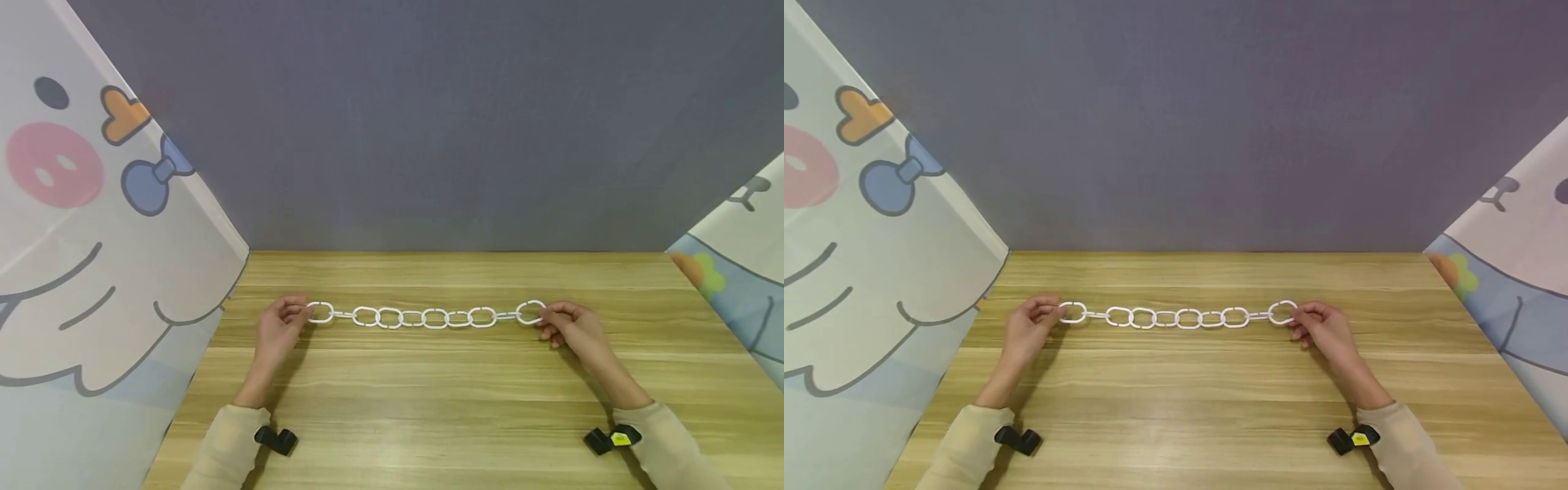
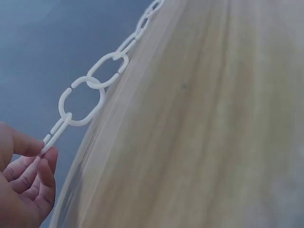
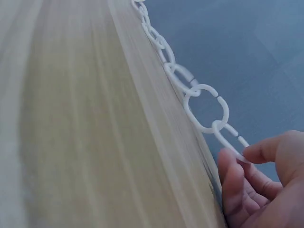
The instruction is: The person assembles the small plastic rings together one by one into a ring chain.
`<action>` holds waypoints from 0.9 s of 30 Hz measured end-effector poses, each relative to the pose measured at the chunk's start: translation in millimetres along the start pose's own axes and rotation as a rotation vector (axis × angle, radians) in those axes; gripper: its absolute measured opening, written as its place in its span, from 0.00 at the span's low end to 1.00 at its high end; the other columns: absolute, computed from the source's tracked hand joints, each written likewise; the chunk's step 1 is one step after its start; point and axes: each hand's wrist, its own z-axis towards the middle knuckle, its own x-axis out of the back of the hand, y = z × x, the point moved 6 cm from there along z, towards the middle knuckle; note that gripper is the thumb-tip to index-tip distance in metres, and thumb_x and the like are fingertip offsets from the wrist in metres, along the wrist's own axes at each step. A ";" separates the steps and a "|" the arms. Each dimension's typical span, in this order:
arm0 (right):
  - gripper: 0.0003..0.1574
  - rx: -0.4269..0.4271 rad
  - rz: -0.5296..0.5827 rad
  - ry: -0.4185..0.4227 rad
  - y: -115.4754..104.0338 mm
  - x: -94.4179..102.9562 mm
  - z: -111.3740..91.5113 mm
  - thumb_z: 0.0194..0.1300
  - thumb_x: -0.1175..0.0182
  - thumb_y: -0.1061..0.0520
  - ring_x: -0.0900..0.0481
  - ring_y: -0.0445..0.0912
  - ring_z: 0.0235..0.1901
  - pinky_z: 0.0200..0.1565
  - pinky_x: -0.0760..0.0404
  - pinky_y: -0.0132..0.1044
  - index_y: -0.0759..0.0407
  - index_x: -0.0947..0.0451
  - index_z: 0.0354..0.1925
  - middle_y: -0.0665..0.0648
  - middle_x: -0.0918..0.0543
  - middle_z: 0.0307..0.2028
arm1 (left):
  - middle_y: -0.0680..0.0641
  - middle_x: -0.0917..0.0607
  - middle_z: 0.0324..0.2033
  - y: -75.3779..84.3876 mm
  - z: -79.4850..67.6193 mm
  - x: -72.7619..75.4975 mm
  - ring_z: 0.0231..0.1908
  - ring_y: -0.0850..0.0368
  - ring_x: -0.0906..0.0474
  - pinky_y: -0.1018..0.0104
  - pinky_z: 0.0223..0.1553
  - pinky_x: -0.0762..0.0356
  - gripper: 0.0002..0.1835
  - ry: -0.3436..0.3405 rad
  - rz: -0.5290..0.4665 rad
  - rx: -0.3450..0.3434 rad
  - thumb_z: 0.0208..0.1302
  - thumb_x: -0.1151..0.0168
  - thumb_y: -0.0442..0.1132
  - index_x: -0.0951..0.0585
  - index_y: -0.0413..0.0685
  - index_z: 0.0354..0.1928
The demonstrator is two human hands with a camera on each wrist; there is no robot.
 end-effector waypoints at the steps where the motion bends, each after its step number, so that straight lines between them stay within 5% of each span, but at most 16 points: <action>1: 0.18 0.003 -0.046 0.008 0.1 -0.1 0.5 0.85 0.38 0.58 0.16 0.39 0.23 0.23 0.17 0.32 0.76 0.20 0.54 0.47 0.09 0.30 | 0.37 0.09 0.45 -0.9 0.6 -0.4 0.34 0.67 0.17 0.76 0.32 0.19 0.12 0.003 0.013 -0.004 0.76 0.28 0.32 0.14 0.32 0.55; 7: 0.18 0.070 -0.308 0.087 -4.0 -0.4 -0.9 0.82 0.36 0.58 0.22 0.39 0.22 0.23 0.21 0.31 0.77 0.16 0.50 0.52 0.13 0.28 | 0.34 0.09 0.42 -4.0 2.4 -2.8 0.34 0.65 0.17 0.79 0.33 0.21 0.10 0.021 0.118 -0.059 0.71 0.28 0.27 0.13 0.32 0.51; 14: 0.10 0.259 -0.655 0.186 -13.8 -2.9 -4.3 0.75 0.30 0.59 0.25 0.41 0.24 0.28 0.29 0.34 0.67 0.11 0.42 0.53 0.14 0.28 | 0.40 0.09 0.37 -5.8 -0.9 -8.2 0.37 0.51 0.15 0.75 0.37 0.22 0.07 -0.013 0.295 -0.129 0.69 0.27 0.26 0.12 0.35 0.47; 21: 0.10 0.353 -0.735 0.193 -17.8 -9.6 -6.0 0.71 0.27 0.61 0.31 0.40 0.19 0.22 0.34 0.36 0.66 0.13 0.47 0.51 0.18 0.25 | 0.38 0.11 0.41 -3.0 -4.7 -12.7 0.40 0.43 0.16 0.59 0.43 0.21 0.07 -0.008 0.377 -0.204 0.66 0.27 0.26 0.11 0.37 0.45; 27: 0.12 0.362 -0.750 0.189 -16.3 -11.7 -6.7 0.73 0.27 0.61 0.32 0.40 0.19 0.21 0.35 0.35 0.66 0.14 0.50 0.50 0.19 0.24 | 0.37 0.11 0.43 -2.9 -5.0 -14.5 0.43 0.42 0.16 0.53 0.46 0.21 0.07 -0.028 0.394 -0.192 0.68 0.28 0.28 0.11 0.37 0.47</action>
